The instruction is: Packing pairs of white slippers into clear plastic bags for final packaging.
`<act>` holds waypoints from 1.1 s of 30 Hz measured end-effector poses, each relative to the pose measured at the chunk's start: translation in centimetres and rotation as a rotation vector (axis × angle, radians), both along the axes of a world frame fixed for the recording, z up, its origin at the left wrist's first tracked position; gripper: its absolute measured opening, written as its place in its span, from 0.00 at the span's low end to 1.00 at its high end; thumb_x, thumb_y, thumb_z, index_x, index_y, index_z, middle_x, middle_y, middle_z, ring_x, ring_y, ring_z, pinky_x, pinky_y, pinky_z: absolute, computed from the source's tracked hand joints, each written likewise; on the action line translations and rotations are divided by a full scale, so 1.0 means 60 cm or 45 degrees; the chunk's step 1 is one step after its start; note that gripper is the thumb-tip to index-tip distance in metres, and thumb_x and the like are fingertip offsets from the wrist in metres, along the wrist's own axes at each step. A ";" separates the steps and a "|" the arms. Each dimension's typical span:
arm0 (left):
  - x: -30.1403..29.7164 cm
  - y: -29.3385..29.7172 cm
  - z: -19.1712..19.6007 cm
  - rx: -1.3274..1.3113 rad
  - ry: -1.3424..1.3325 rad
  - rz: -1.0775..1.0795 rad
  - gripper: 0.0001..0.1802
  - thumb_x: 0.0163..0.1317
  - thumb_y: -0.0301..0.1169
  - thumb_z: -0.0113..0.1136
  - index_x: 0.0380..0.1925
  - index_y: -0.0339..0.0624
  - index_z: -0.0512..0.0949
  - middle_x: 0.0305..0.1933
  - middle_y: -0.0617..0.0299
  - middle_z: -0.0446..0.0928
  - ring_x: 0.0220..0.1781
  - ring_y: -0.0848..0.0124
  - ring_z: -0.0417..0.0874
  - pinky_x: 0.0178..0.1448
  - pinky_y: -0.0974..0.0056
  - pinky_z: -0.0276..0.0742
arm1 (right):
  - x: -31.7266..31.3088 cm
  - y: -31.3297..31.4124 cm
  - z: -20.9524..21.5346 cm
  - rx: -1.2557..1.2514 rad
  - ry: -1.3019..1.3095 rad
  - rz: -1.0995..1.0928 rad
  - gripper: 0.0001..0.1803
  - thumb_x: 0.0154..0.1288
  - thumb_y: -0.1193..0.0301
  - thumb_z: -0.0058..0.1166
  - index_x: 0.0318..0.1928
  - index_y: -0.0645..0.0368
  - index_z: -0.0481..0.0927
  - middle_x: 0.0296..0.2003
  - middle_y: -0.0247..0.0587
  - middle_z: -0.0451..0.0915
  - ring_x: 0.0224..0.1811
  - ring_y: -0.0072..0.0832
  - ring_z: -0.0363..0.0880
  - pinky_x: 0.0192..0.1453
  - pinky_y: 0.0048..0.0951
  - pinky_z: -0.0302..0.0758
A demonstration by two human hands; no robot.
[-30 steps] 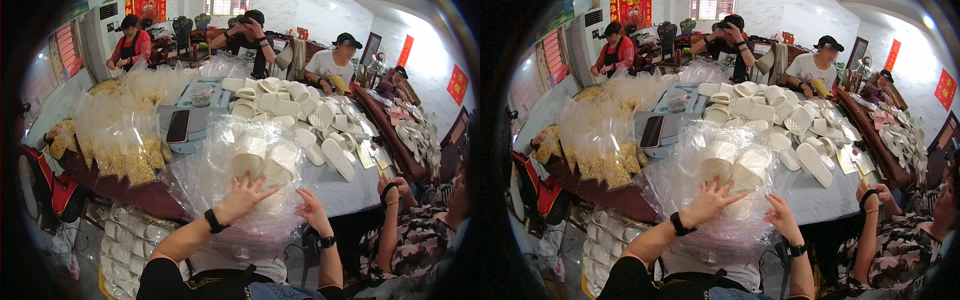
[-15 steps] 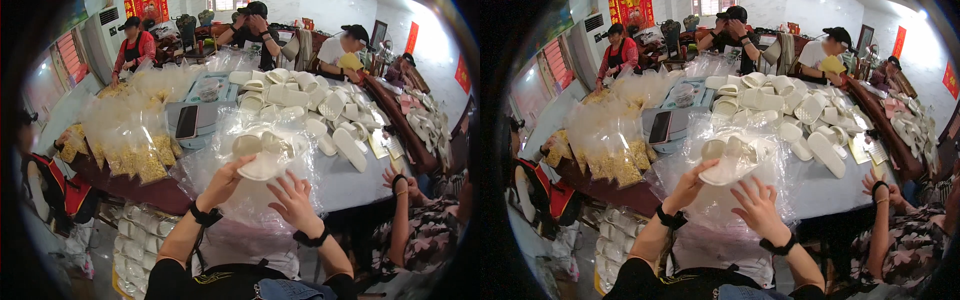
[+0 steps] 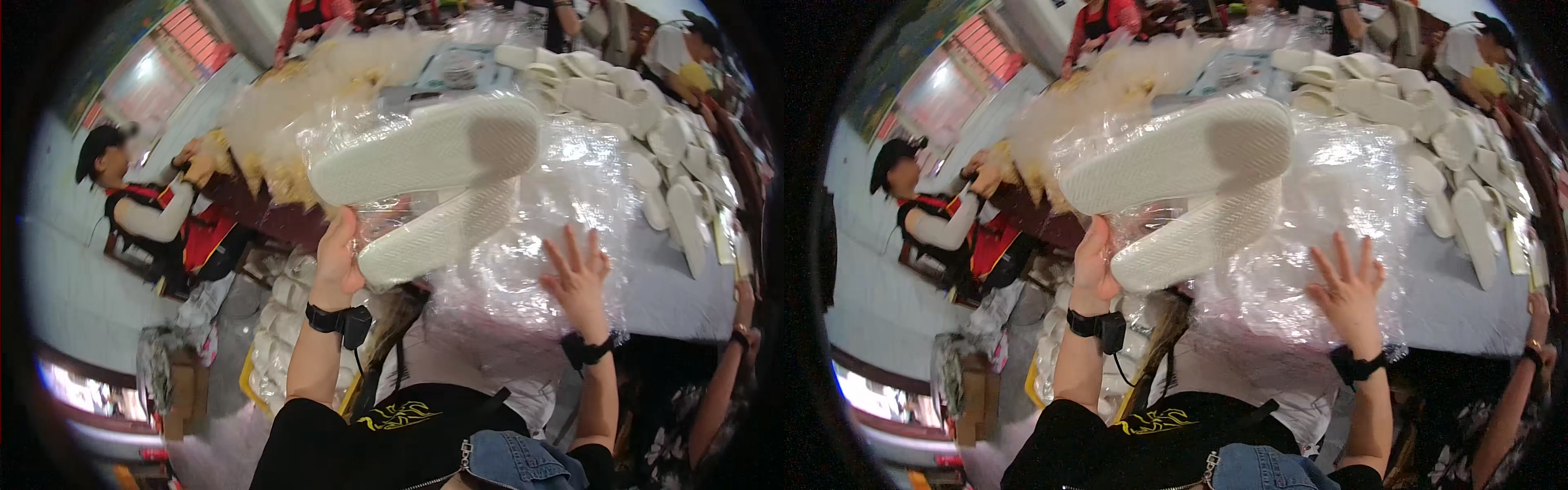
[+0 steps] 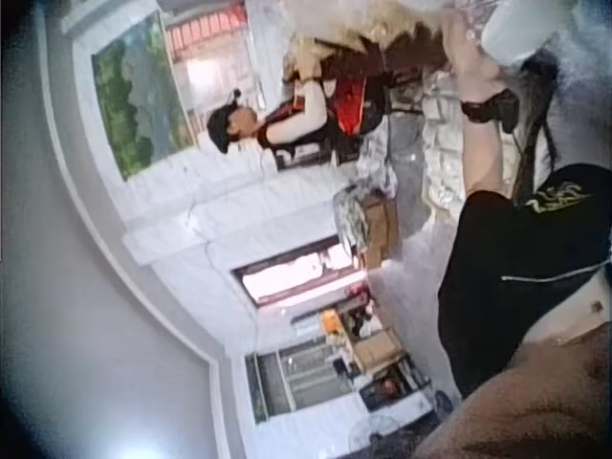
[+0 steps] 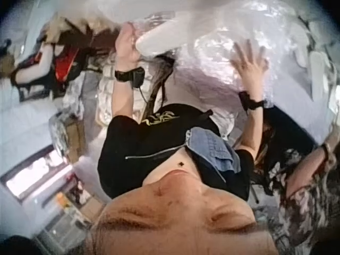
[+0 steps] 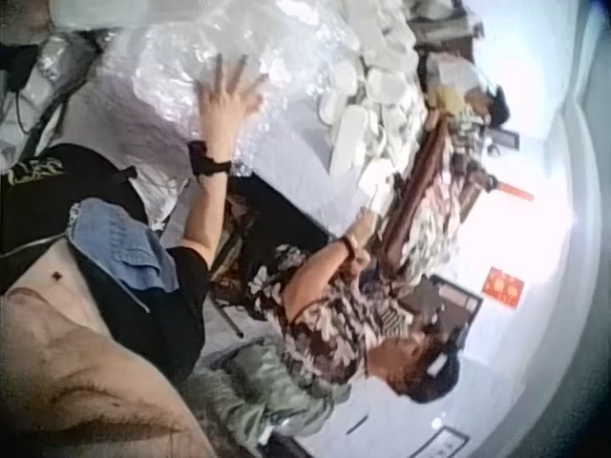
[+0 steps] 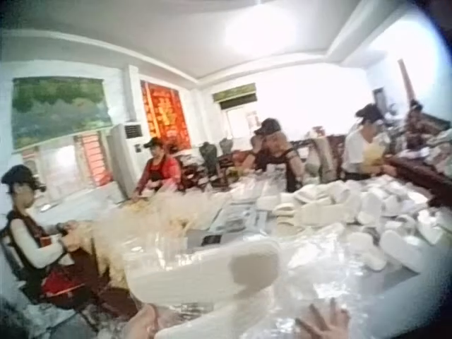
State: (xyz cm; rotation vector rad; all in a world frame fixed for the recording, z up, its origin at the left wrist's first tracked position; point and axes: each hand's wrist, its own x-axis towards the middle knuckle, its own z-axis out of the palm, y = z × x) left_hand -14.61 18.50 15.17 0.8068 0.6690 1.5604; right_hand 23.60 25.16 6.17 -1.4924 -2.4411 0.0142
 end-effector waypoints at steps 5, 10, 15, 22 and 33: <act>-0.053 -0.121 0.021 -0.139 -0.055 0.383 0.34 0.79 0.50 0.42 0.73 0.35 0.60 0.71 0.41 0.70 0.71 0.50 0.73 0.74 0.48 0.72 | -0.006 0.000 -0.007 0.076 -0.008 0.021 0.32 0.70 0.48 0.56 0.74 0.28 0.69 0.81 0.31 0.52 0.84 0.53 0.37 0.80 0.63 0.37; -0.127 -0.254 0.043 -0.138 0.261 0.728 0.33 0.80 0.49 0.41 0.74 0.37 0.59 0.73 0.42 0.68 0.69 0.50 0.76 0.73 0.49 0.73 | -0.004 -0.002 -0.023 0.225 -0.087 0.018 0.31 0.74 0.45 0.48 0.75 0.32 0.69 0.81 0.31 0.53 0.84 0.49 0.38 0.80 0.58 0.37; -0.178 -0.361 0.058 -0.113 0.474 1.064 0.27 0.82 0.43 0.40 0.71 0.37 0.62 0.70 0.49 0.70 0.67 0.56 0.78 0.68 0.53 0.78 | 0.007 0.007 -0.041 0.321 -0.165 0.011 0.30 0.76 0.48 0.47 0.76 0.32 0.67 0.81 0.29 0.53 0.84 0.47 0.41 0.79 0.57 0.40; -0.267 -0.517 -0.028 -0.585 1.077 1.515 0.21 0.83 0.40 0.41 0.56 0.34 0.76 0.48 0.59 0.83 0.49 0.70 0.82 0.56 0.61 0.77 | 0.023 0.026 -0.071 0.508 -0.139 0.074 0.31 0.76 0.46 0.44 0.76 0.32 0.66 0.81 0.28 0.54 0.84 0.46 0.43 0.78 0.55 0.43; -0.246 -0.754 -0.427 -1.351 1.685 0.430 0.33 0.74 0.31 0.48 0.78 0.49 0.58 0.84 0.50 0.49 0.86 0.54 0.45 0.84 0.50 0.46 | 0.018 0.037 -0.068 0.719 -0.128 0.151 0.30 0.78 0.48 0.42 0.77 0.34 0.65 0.80 0.28 0.56 0.84 0.43 0.45 0.78 0.49 0.48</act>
